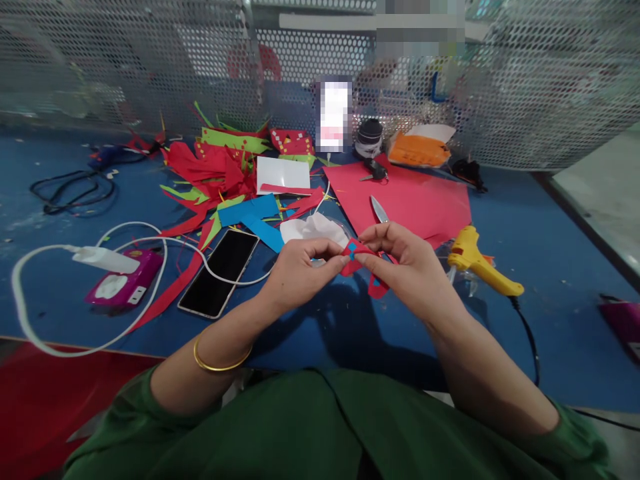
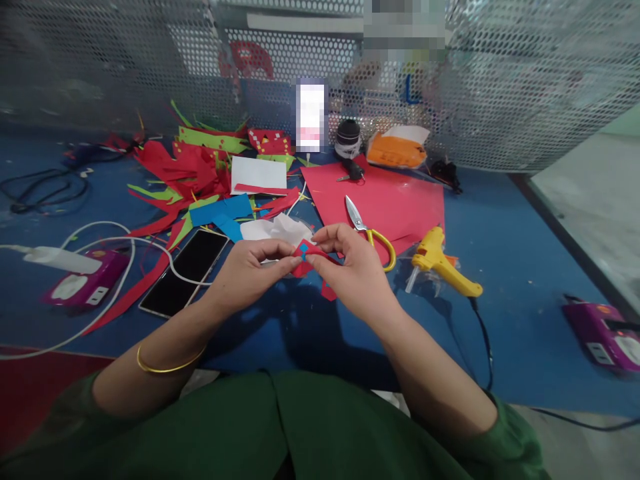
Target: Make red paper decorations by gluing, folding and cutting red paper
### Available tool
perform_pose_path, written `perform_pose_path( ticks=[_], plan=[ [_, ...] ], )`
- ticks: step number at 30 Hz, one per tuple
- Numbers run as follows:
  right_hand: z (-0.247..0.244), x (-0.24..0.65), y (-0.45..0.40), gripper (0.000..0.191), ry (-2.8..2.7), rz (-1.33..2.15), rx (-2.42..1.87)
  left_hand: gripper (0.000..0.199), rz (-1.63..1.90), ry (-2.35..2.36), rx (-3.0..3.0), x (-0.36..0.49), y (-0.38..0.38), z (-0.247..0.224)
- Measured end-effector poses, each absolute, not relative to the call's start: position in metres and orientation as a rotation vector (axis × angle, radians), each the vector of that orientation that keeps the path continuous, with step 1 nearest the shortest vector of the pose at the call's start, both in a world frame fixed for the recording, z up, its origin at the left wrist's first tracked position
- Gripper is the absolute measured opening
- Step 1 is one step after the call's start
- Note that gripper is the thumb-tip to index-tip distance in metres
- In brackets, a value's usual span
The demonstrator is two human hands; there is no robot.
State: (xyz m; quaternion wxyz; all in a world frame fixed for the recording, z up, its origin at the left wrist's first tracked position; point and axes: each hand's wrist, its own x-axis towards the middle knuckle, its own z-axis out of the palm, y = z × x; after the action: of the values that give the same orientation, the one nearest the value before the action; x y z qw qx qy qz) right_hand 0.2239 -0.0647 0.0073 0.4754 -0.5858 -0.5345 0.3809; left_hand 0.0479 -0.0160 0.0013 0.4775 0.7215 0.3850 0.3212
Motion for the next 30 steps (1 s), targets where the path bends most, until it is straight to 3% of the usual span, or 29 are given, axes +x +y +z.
perform_pose_path(
  ticks=[19, 25, 30],
  plan=[
    [0.0115, 0.2249, -0.0629, 0.020, -1.294, 0.922, -1.439, 0.020, 0.784, 0.943, 1.755, 0.0472, -0.0141, -0.0003],
    [0.0112, 0.2232, -0.0657, 0.020, -1.282, 0.875, -1.476, 0.043, 0.788, 0.902, 1.712, 0.0461, -0.0133, -0.0012],
    [0.0096, 0.2190, -0.0684, 0.017, -1.333, 0.799, -1.466, 0.025, 0.775, 0.976, 1.691, 0.0490, -0.0151, -0.0017]
  ],
)
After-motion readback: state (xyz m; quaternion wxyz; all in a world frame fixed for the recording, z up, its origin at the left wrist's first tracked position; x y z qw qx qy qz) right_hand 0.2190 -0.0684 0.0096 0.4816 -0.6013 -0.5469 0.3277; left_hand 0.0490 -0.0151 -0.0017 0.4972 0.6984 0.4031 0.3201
